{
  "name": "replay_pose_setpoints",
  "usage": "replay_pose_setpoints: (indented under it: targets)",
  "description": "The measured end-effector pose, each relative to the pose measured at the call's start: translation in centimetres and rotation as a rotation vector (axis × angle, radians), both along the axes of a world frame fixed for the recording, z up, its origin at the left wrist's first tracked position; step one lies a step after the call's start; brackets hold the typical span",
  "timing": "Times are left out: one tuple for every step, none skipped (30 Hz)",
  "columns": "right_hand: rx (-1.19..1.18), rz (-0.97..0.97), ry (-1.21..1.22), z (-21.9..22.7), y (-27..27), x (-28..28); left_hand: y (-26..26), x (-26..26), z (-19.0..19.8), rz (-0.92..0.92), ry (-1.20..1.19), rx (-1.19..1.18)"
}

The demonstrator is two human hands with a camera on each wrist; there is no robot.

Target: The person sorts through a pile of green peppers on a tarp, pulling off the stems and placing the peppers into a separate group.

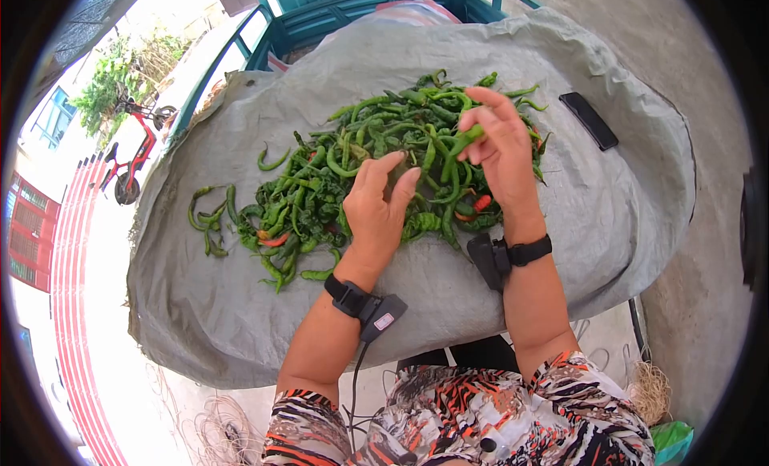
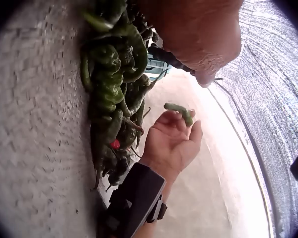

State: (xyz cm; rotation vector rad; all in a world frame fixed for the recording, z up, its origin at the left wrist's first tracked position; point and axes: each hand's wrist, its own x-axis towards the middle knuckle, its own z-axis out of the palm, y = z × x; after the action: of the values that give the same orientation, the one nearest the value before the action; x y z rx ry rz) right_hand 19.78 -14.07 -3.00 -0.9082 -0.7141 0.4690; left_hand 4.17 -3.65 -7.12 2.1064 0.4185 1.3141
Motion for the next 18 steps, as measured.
replay_pose_setpoints:
  targets:
    - [-0.017, 0.078, 0.019, 0.2, 0.0, -0.4, 0.1, 0.1, -0.4, -0.019, -0.020, -0.042]
    - [-0.093, 0.166, -0.077, 0.2, -0.3, -0.2, 0.2, 0.2, -0.8, -0.038, -0.040, -0.083]
    - [-0.168, 0.255, -0.173, 0.4, -0.7, 0.0, 0.1, 0.3, -0.7, -0.056, -0.060, -0.124]
    - [-0.244, 0.345, -0.267, 0.6, -0.9, 0.0, 0.0, 0.2, -0.6, -0.077, -0.027, -0.137]
    - [-0.333, 0.361, -0.306, 0.7, -1.0, -0.4, -0.2, 0.0, -0.4, -0.098, 0.006, -0.151]
    - [-0.363, 0.327, -0.317, 0.7, -0.7, -0.9, -0.4, -0.1, -0.2, -0.120, 0.039, -0.164]
    - [-0.394, 0.293, -0.327, 0.7, -0.4, -1.3, -0.4, -0.1, -0.2, -0.091, 0.042, -0.068]
    - [-0.425, 0.258, -0.338, 0.7, -0.2, -1.6, -0.4, -0.1, -0.1, -0.100, 0.056, -0.064]
    - [-0.424, 0.204, -0.307, 0.7, 0.0, -1.7, -0.4, -0.1, 0.0, -0.108, 0.070, -0.060]
    - [-0.434, 0.200, -0.286, 0.7, -0.1, -1.7, -0.3, -0.1, 0.1, -0.115, 0.084, -0.056]
    - [-0.443, 0.197, -0.266, 0.7, -0.2, -1.6, -0.3, -0.1, 0.0, -0.139, 0.077, -0.059]
    - [-0.452, 0.193, -0.246, 0.7, -0.2, -1.5, -0.2, -0.1, -0.1, -0.163, 0.071, -0.060]
    - [-0.417, 0.187, -0.217, 0.4, -0.2, -1.2, -0.1, -0.1, -0.2, -0.187, 0.065, -0.062]
    - [-0.381, 0.180, -0.188, 0.0, -0.2, -0.8, -0.1, -0.2, -0.2, -0.229, 0.057, -0.103]
    - [-0.345, 0.172, -0.159, -0.2, -0.3, -0.5, 0.0, -0.2, -0.1, -0.272, 0.048, -0.144]
    - [-0.285, 0.159, -0.117, -0.3, -0.4, -0.2, 0.0, -0.2, 0.0, -0.315, 0.038, -0.184]
    - [-0.224, 0.144, -0.076, -0.3, -0.6, 0.1, 0.2, -0.1, -0.1, -0.283, 0.080, -0.164]
    - [-0.163, 0.129, -0.036, -0.3, -0.7, 0.3, 0.3, 0.1, -0.2, -0.252, 0.121, -0.145]
